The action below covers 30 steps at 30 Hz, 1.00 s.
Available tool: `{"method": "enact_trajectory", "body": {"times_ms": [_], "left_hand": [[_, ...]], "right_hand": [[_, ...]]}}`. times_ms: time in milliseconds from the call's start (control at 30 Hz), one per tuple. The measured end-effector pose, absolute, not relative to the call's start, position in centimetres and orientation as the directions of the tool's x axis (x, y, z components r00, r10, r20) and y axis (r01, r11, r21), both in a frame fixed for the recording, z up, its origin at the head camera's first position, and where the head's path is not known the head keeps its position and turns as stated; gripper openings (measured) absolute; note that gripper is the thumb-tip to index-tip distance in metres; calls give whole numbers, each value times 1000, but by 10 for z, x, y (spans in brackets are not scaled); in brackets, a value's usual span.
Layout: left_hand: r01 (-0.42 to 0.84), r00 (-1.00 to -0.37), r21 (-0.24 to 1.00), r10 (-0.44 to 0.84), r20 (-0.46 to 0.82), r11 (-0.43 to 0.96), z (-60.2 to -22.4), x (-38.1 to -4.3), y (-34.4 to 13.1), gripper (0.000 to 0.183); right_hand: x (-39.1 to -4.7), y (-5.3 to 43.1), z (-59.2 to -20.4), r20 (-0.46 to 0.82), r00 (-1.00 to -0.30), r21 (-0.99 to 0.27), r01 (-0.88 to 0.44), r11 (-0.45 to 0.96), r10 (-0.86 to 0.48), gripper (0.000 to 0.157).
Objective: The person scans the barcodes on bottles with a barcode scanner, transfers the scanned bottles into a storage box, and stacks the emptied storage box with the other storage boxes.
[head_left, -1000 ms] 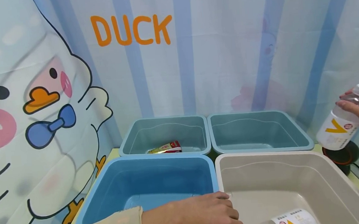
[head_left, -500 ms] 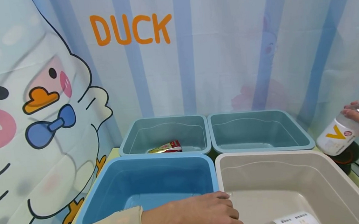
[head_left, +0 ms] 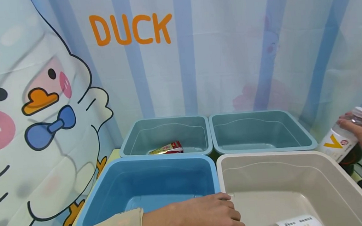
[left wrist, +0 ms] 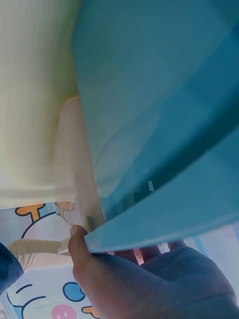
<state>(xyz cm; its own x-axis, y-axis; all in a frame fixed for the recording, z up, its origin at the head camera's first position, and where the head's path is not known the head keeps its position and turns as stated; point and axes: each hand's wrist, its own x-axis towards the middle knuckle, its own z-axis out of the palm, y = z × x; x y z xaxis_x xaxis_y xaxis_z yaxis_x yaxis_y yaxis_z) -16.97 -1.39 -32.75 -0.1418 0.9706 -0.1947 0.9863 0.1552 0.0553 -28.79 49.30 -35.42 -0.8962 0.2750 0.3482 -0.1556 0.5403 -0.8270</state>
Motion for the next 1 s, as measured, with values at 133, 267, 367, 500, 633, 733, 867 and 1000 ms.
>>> {"method": "enact_trajectory", "body": {"times_ms": [133, 267, 367, 500, 633, 733, 867, 1000], "left_hand": [[987, -141, 54, 972, -190, 154, -327, -169, -15, 38], [987, -141, 52, 973, -185, 153, -327, -169, -16, 37], [987, -140, 51, 973, -185, 152, -327, -169, -15, 37], [987, -139, 57, 973, -185, 152, -327, -169, -15, 38], [987, -139, 58, 973, -186, 152, -328, -170, -15, 40], [987, -138, 53, 973, -187, 150, -328, -170, -14, 40], [987, -140, 54, 972, -189, 153, -329, -171, -14, 41], [986, -143, 51, 971, -192, 156, -329, -171, -13, 39]], "right_hand": [[-288, 496, -358, 312, -909, -833, -122, 540, 277, 25], [-288, 498, -362, 254, -922, -850, -69, 522, 292, 27], [-288, 499, -365, 231, -926, -872, -59, 487, 300, 26], [-287, 501, -368, 225, -929, -888, -72, 454, 294, 24], [-288, 503, -372, 223, -931, -896, -79, 437, 288, 23], [-290, 504, -374, 227, -933, -901, -92, 424, 281, 24], [-293, 504, -375, 240, -933, -892, -103, 440, 269, 27], [-291, 502, -372, 274, -931, -841, -111, 530, 241, 34]]}}
